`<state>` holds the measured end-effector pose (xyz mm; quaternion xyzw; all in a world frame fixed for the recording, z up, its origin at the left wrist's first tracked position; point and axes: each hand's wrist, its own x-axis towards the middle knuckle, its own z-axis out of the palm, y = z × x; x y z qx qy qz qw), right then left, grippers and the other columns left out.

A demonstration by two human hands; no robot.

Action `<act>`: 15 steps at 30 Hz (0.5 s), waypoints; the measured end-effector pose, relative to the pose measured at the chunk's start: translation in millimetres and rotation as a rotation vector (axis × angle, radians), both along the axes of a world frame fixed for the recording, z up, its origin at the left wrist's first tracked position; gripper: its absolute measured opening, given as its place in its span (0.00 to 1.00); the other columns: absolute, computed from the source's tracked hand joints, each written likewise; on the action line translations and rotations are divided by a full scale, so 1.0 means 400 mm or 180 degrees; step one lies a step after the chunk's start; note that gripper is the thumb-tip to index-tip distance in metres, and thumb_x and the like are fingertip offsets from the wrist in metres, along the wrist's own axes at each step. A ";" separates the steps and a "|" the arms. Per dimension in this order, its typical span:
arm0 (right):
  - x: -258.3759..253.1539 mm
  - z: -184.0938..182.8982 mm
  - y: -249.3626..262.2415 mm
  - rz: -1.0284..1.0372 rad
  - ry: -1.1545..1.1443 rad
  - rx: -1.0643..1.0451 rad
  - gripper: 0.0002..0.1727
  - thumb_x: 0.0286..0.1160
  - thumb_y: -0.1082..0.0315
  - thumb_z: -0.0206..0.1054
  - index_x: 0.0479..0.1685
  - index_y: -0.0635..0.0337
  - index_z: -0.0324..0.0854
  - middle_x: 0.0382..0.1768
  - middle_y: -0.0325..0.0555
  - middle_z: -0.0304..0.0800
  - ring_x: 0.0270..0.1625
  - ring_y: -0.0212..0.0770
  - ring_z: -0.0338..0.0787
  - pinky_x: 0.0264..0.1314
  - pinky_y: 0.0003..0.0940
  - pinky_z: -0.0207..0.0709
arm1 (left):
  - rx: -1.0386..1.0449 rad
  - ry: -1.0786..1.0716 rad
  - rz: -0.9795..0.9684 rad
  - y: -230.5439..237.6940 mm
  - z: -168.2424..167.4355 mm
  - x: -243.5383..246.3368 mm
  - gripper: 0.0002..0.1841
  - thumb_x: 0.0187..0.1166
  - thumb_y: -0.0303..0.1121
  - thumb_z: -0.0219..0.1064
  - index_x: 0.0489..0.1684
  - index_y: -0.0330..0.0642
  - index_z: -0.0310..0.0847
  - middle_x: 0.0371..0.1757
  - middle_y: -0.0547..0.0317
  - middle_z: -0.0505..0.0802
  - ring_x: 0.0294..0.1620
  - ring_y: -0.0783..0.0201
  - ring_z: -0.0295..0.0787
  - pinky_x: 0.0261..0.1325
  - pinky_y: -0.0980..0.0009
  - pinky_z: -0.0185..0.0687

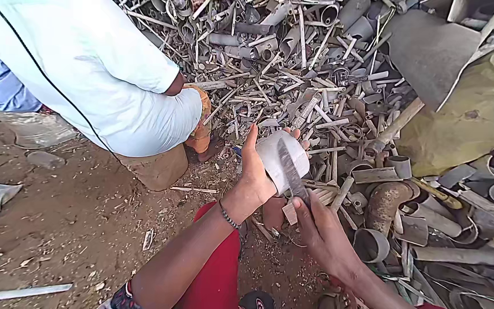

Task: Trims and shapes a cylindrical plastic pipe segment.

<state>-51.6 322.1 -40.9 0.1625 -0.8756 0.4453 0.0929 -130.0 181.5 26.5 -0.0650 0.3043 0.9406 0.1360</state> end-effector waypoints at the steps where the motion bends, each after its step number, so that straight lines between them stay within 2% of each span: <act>1: -0.004 -0.003 0.003 -0.0087 0.0061 -0.0033 0.26 0.92 0.49 0.45 0.49 0.61 0.79 0.14 0.30 0.68 0.14 0.26 0.73 0.18 0.26 0.70 | 0.0045 0.0013 -0.0039 0.000 0.000 0.004 0.46 0.79 0.76 0.35 0.69 0.46 0.80 0.58 0.49 0.93 0.59 0.52 0.92 0.61 0.52 0.88; 3: 0.000 -0.018 -0.008 -0.0230 0.0255 0.0115 0.25 0.92 0.49 0.46 0.47 0.62 0.80 0.13 0.31 0.69 0.14 0.26 0.73 0.17 0.26 0.70 | -0.0018 -0.0024 -0.0010 0.000 -0.004 0.004 0.46 0.79 0.76 0.35 0.69 0.45 0.81 0.58 0.49 0.93 0.59 0.51 0.92 0.61 0.51 0.87; 8: 0.015 -0.015 -0.010 -0.0112 0.0139 0.0422 0.26 0.92 0.49 0.46 0.52 0.63 0.80 0.15 0.35 0.73 0.17 0.32 0.78 0.21 0.31 0.74 | -0.0156 -0.0165 0.0108 -0.007 -0.018 -0.002 0.45 0.80 0.74 0.35 0.69 0.45 0.79 0.58 0.47 0.92 0.58 0.50 0.92 0.59 0.50 0.88; 11: 0.025 -0.027 -0.018 -0.0043 0.0051 0.0401 0.26 0.91 0.50 0.46 0.54 0.64 0.80 0.18 0.37 0.75 0.19 0.34 0.79 0.24 0.32 0.76 | -0.0110 -0.0270 0.0124 -0.009 -0.023 0.000 0.45 0.79 0.76 0.35 0.71 0.46 0.79 0.60 0.48 0.92 0.60 0.49 0.91 0.61 0.48 0.87; 13: 0.039 -0.034 -0.031 0.0025 -0.0060 0.0434 0.25 0.91 0.50 0.47 0.52 0.64 0.80 0.16 0.38 0.75 0.19 0.37 0.81 0.23 0.36 0.77 | -0.0130 -0.0405 0.0125 -0.012 -0.026 -0.003 0.47 0.77 0.77 0.35 0.71 0.46 0.79 0.59 0.46 0.92 0.58 0.48 0.91 0.57 0.48 0.87; 15: 0.038 -0.027 -0.028 0.0078 -0.0057 0.0359 0.25 0.91 0.50 0.46 0.50 0.62 0.79 0.16 0.36 0.74 0.18 0.35 0.80 0.22 0.34 0.76 | -0.0097 -0.0332 0.0077 -0.015 -0.023 -0.002 0.48 0.77 0.78 0.33 0.71 0.46 0.79 0.60 0.46 0.92 0.59 0.49 0.91 0.58 0.49 0.88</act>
